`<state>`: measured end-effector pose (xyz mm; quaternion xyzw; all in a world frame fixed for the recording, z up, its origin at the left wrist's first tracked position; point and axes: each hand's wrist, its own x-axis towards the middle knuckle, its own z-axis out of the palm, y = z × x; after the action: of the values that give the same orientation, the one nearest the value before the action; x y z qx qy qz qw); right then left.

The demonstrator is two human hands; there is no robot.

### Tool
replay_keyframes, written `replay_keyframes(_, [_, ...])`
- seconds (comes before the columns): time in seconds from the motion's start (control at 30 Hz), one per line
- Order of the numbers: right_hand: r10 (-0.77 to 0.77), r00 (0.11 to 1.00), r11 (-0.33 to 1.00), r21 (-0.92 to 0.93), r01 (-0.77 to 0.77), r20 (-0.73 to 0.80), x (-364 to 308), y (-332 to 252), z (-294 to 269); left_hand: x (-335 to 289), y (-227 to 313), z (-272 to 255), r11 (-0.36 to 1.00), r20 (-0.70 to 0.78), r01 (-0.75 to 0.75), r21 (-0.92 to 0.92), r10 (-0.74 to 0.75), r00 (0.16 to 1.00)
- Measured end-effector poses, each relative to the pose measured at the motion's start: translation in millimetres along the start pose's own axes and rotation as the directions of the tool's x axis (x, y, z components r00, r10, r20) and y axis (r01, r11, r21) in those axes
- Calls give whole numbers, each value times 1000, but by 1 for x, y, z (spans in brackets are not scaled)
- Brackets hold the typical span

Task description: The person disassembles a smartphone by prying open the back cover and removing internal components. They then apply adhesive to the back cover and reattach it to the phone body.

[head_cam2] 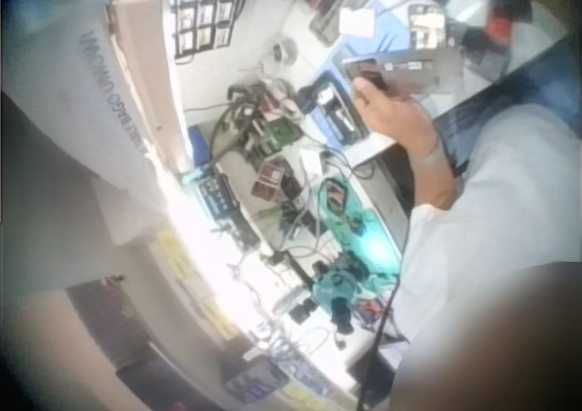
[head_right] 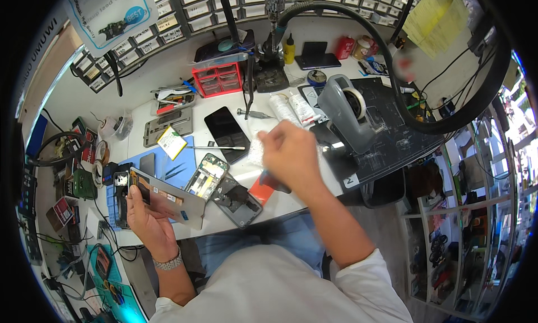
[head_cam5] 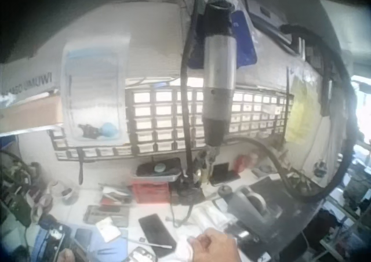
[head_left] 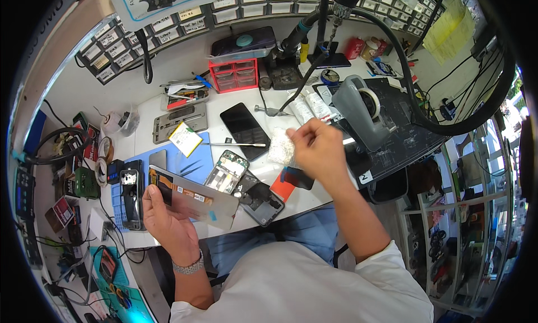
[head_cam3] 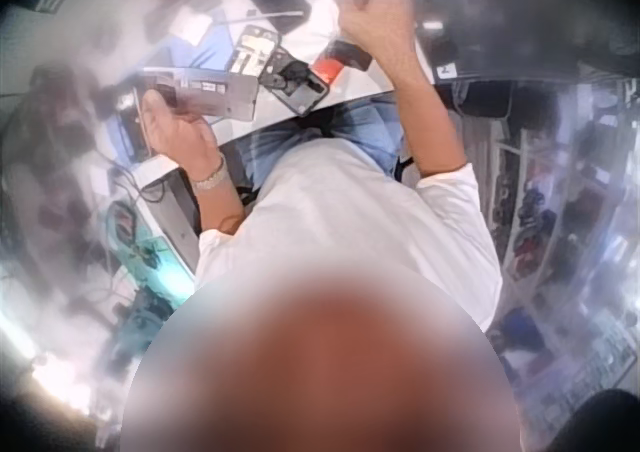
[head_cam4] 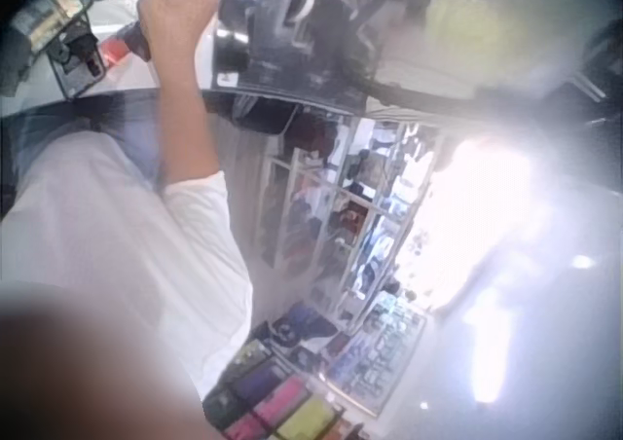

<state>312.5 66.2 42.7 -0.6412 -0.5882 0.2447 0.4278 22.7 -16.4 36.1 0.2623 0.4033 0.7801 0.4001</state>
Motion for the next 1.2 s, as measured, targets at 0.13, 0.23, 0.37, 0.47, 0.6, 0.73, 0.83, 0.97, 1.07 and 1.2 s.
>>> replay_keyframes(0.13, [-27, 987, 870, -491, -54, -157, 66, 52, -26, -2, -1, -4, 971, -61, 239, 28, -237, 970])
replay_keyframes(0.23, [-10, 1000, 781, -624, 0, -12, 89, 78, -26, -13, -10, -2, 955, 48, 296, 26, -297, 954])
replay_keyframes(0.37, [87, 990, 700, -714, 16, 108, 105, 82, -16, -26, -17, 2, 944, 95, 328, -43, -323, 942])
replay_keyframes(0.47, [197, 977, 649, -758, -63, 87, 109, 73, -8, -31, -20, 3, 948, 119, 316, 27, -317, 941])
replay_keyframes(0.6, [65, 994, 834, -543, -100, -83, 103, 69, -14, -34, -19, 3, 952, 130, 281, 121, -296, 946])
replay_keyframes(0.73, [-15, 955, 953, -292, -76, -297, 95, 72, -28, -35, -20, 2, 946, 167, 299, 123, -317, 934])
replay_keyframes(0.83, [86, 930, 977, 212, -8, -359, 81, 73, -38, -37, -23, 3, 938, 174, 321, 132, -341, 924])
replay_keyframes(0.97, [89, 961, 767, 634, 101, -261, 35, 71, -53, -40, -26, 9, 919, 211, 361, 159, -389, 897])
replay_keyframes(1.07, [44, 984, 770, 633, 77, -172, -6, 69, -43, -44, -28, 17, 906, 264, 390, 166, -422, 867])
replay_keyframes(1.2, [-2, 995, 751, 657, 67, -100, -38, 64, -23, -48, -32, 25, 887, 302, 425, 183, -462, 834])
